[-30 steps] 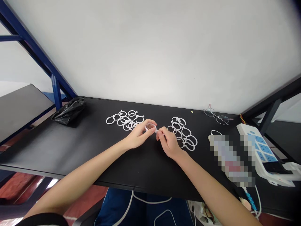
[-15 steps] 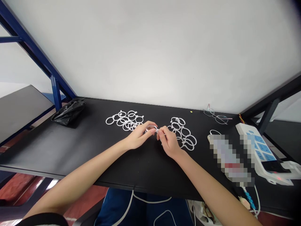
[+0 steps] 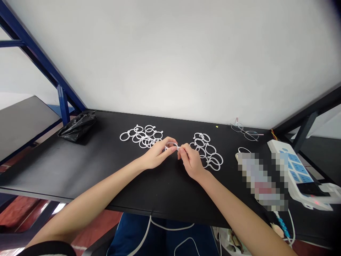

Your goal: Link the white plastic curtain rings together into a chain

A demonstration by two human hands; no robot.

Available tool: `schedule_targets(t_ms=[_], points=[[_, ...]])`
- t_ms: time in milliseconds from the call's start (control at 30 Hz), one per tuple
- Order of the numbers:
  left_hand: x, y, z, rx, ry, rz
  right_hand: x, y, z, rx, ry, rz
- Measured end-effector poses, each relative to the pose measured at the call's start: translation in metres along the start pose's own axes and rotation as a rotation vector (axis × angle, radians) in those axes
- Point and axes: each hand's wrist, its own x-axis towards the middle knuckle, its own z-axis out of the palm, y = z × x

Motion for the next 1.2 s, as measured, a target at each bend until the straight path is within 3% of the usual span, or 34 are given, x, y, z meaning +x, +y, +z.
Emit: schedule_targets(t_ms=[667,1200], points=[[0.0003,-0.005,0.0041,-0.114,-0.021,-0.028,-0.0006,-0.0022,0.0,0.007,-0.005,-0.022],[0.0006,-0.0024,0.0006,-0.061,-0.027,0.002,0.0,-0.0021,-0.0011,-0.014,-0.009,-0.016]])
